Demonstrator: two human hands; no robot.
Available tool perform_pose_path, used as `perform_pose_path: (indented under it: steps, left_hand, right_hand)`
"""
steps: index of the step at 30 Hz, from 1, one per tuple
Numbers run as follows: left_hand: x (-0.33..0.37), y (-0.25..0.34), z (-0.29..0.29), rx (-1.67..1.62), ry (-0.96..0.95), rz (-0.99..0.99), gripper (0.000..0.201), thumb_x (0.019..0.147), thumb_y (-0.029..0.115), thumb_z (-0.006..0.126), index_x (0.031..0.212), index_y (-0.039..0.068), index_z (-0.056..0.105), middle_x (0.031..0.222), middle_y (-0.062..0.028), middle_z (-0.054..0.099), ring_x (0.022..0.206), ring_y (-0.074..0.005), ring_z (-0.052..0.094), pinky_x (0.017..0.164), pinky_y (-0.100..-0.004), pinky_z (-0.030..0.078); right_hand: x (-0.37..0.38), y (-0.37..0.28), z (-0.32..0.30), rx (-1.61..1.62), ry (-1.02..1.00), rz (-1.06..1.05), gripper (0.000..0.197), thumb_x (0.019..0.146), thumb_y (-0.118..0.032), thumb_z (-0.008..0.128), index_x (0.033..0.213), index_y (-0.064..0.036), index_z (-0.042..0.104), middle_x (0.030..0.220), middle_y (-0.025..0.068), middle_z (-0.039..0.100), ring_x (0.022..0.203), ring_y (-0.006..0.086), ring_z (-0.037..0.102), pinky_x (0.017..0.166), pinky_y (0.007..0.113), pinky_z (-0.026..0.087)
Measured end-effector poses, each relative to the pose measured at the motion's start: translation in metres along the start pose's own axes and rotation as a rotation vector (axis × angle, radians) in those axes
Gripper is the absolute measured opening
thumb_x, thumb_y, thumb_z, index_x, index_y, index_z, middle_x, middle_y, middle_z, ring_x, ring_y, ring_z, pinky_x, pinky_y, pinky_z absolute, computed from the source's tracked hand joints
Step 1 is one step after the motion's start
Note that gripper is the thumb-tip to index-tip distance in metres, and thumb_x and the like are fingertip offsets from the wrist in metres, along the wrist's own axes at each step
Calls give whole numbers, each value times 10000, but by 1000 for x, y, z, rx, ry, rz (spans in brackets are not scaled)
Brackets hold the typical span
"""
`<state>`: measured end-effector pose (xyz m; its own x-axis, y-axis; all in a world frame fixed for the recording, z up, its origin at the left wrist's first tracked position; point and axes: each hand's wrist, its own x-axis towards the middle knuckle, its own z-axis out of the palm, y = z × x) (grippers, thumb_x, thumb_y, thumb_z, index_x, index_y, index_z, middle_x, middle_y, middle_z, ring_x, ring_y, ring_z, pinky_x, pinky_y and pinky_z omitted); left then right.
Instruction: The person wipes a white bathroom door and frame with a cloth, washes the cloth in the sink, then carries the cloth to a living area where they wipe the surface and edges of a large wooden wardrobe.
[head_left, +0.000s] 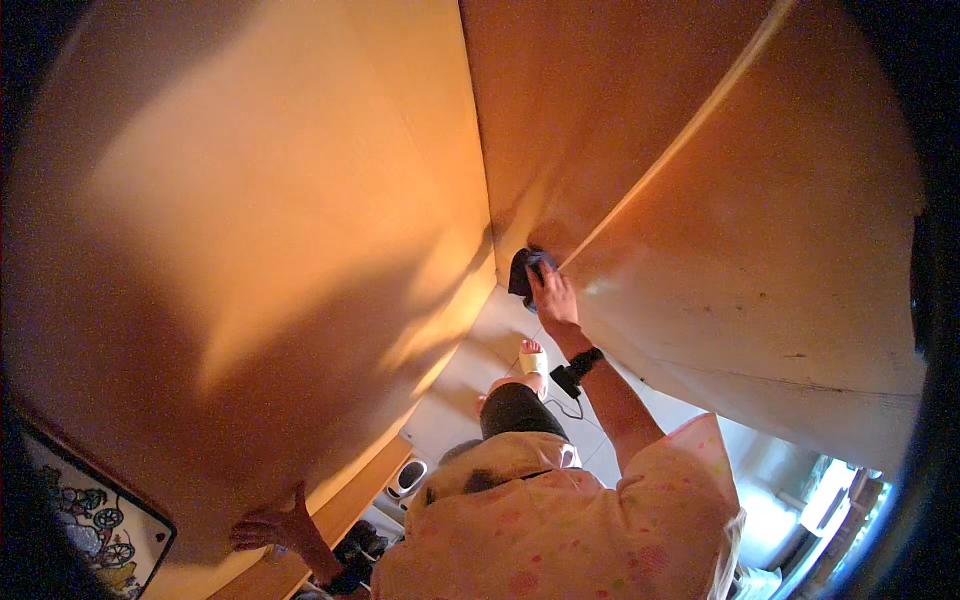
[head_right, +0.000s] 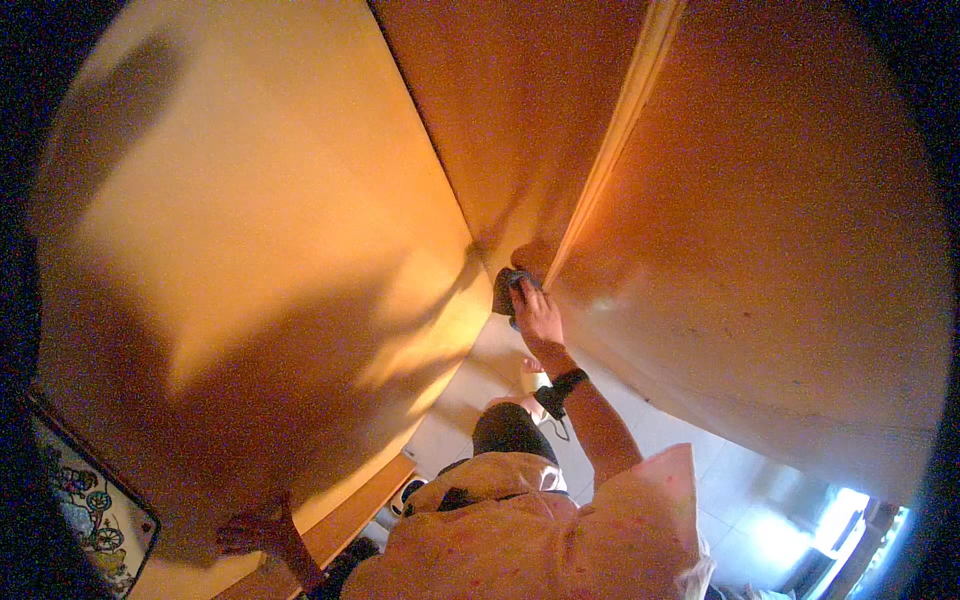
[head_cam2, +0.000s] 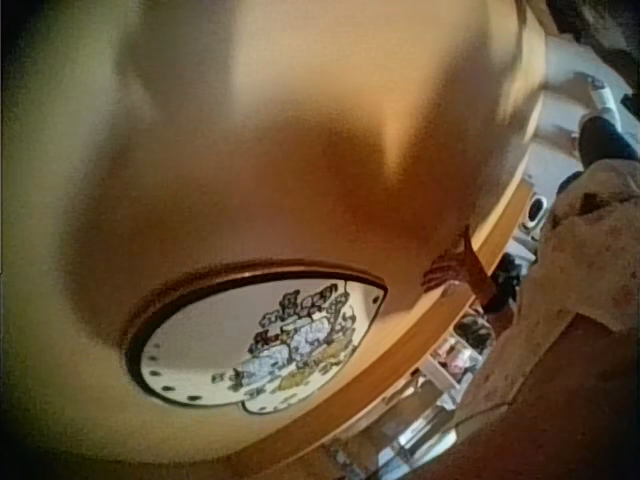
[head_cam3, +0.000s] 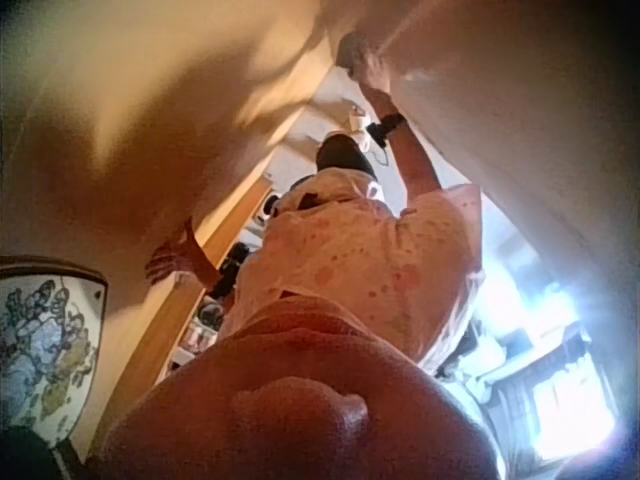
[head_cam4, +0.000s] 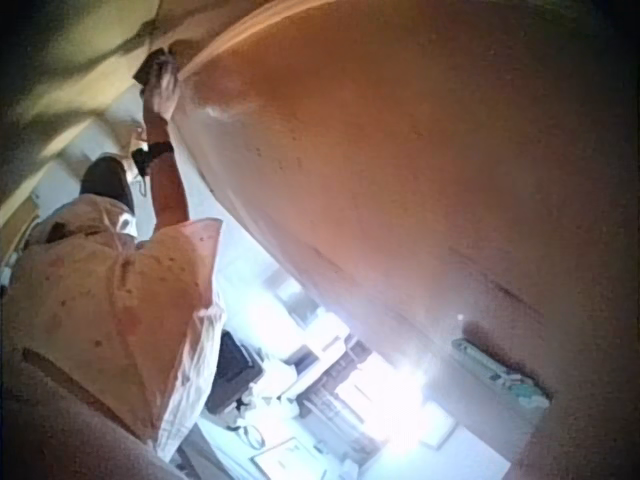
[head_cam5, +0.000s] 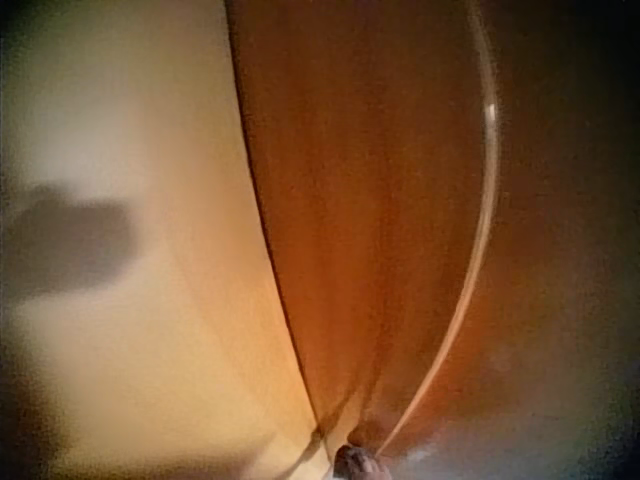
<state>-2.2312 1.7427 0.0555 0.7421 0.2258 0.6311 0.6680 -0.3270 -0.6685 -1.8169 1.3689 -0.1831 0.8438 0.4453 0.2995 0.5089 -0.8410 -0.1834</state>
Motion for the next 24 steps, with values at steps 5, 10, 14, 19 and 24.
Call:
perform_pose_path:
  steps: [5, 10, 14, 19, 24]
  left_hand:
    - [18, 17, 8, -17, 26, 21, 1292, 629, 843, 504, 1448, -34, 27, 1463, -365, 7, 1344, -558, 13, 1015, -735, 62]
    - [-3, 11, 16, -41, -83, -114, 1129, 729, 766, 514, 1468, 36, 70, 1485, -323, 27, 1355, -536, 16, 1031, -722, 56]
    - [-24, 37, 5, -521, -156, -214, 791, 807, 449, 644, 1407, 63, 303, 1464, -261, 187, 1349, -500, 118, 1070, -668, 79]
    - [13, 70, -55, -1838, -551, -145, 267, 783, 48, 676, 1043, 60, 615, 1133, -119, 606, 1108, -294, 543, 956, -428, 438]
    - [39, 112, -77, -2578, -923, 301, 772, 814, 78, 701, 1437, 93, 245, 1471, -103, 277, 1309, -256, 374, 1055, -422, 369]
  right_hand:
    - [-14, 15, 39, 10, -324, 108, 553, 769, -65, 573, 1312, -105, 472, 1372, 161, 408, 1194, 316, 469, 986, 417, 405]
    - [-28, 7, -6, 452, -238, 282, 474, 754, 21, 501, 1209, -104, 539, 1296, 183, 474, 1148, 376, 495, 986, 425, 410]
    - [-32, 5, -67, 893, -4, 133, 399, 813, 43, 452, 1197, -49, 510, 1104, 143, 582, 1034, 285, 560, 925, 362, 434]
    - [-20, -62, -212, 1373, -252, 361, 308, 977, -265, 456, 1159, -28, 530, 1082, 87, 595, 989, 190, 560, 861, 329, 468]
    - [-41, -117, -200, 1451, -281, 113, 346, 975, -295, 467, 1155, -12, 553, 1049, 77, 624, 924, 184, 586, 823, 314, 485]
